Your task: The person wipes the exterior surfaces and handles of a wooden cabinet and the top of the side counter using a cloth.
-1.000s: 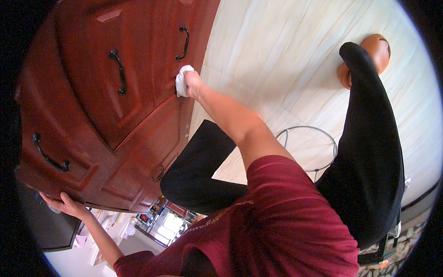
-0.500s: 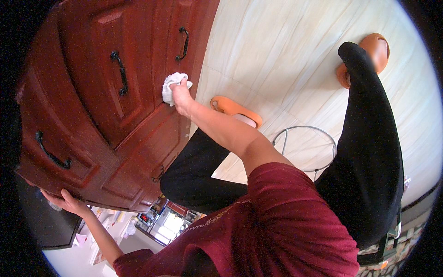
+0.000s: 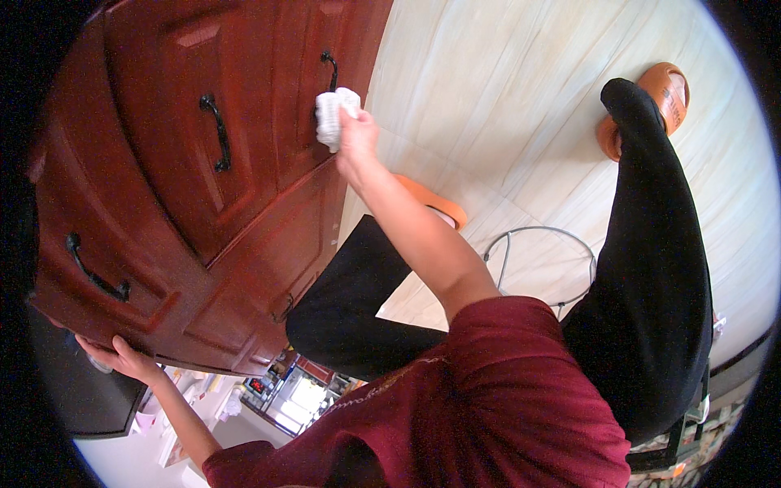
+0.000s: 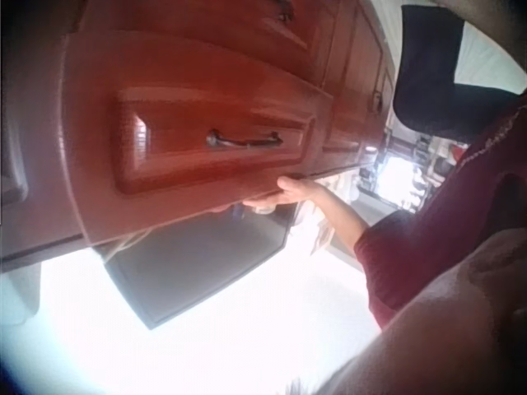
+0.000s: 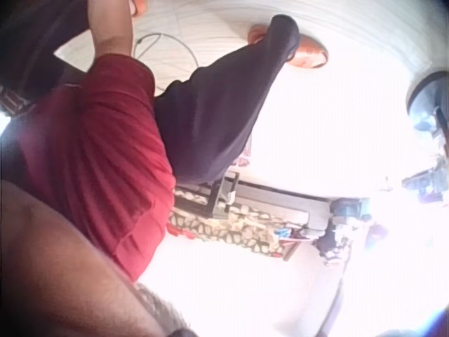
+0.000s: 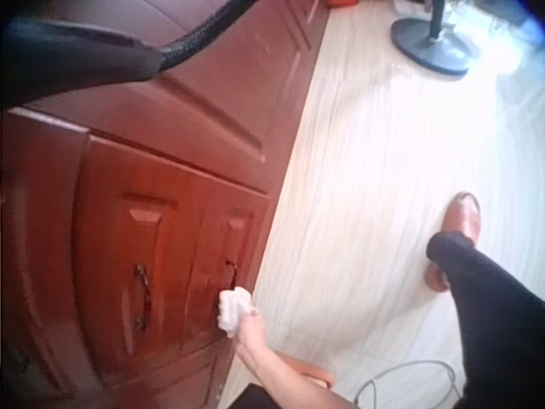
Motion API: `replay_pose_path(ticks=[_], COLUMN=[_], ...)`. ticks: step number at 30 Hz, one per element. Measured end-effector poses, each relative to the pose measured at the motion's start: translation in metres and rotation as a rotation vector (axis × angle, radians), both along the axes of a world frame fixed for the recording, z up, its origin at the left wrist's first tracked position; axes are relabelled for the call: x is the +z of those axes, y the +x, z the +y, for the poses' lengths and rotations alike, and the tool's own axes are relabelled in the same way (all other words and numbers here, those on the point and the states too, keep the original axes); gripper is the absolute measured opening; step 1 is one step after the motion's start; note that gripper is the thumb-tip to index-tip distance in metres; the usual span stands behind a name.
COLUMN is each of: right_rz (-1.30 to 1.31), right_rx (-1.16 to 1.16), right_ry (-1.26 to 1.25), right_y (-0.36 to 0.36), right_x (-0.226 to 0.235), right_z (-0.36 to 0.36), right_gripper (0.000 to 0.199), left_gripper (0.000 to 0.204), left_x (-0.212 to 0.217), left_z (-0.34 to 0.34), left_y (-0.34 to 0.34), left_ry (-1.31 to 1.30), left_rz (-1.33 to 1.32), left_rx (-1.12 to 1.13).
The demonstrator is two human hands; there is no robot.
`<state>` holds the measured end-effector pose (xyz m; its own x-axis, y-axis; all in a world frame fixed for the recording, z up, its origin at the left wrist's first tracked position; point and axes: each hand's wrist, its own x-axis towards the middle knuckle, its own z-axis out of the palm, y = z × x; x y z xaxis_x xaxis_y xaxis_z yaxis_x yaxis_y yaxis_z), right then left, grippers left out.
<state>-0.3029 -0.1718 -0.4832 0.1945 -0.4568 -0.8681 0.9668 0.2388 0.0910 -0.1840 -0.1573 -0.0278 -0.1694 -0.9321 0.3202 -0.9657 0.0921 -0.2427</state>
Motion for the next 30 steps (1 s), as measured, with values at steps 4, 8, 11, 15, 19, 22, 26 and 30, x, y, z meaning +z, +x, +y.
replay_pose_path(ticks=[4,8,11,15,19,22,26,30], right_rz=[0.006,0.824,1.296,1.218,1.127,1.028,0.949,0.782], right_rx=[-0.178,0.369,0.674,0.574,0.465,0.444,0.416,0.282], right_ry=[-0.145,-0.368,-0.454,-0.393,-0.317,-0.333,-0.416,-0.420], right_y=[-0.046,-0.033,-0.034,-0.025,-0.013,-0.007,-0.001,0.002], right_x=[-0.007,-0.018,-0.008,-0.008,-0.009,-0.013,-0.028,-0.028], right_z=[-0.011,-0.066,-0.070,-0.068,-0.061,-0.053,-0.045,-0.040], right_gripper=[0.020,0.031,0.030,0.028,0.030,0.033,0.039,0.039], left_gripper=[0.060,0.060,0.061,0.061,0.060,0.060,0.059,0.059], left_x=[0.000,-0.005,-0.003,0.002,-0.001,-0.002,-0.001,0.002], left_z=[0.002,-0.003,-0.001,0.002,0.000,0.001,0.000,-0.004], left_y=[0.000,-0.002,-0.001,0.002,-0.003,-0.003,-0.007,-0.008], left_ry=[-0.017,-0.004,0.002,0.007,0.011,0.001,0.026,0.024], left_rz=[0.019,0.002,0.007,0.014,-0.003,-0.032,0.024,-0.024], left_rx=[0.026,-0.026,-0.013,-0.003,-0.018,-0.007,-0.016,-0.026])
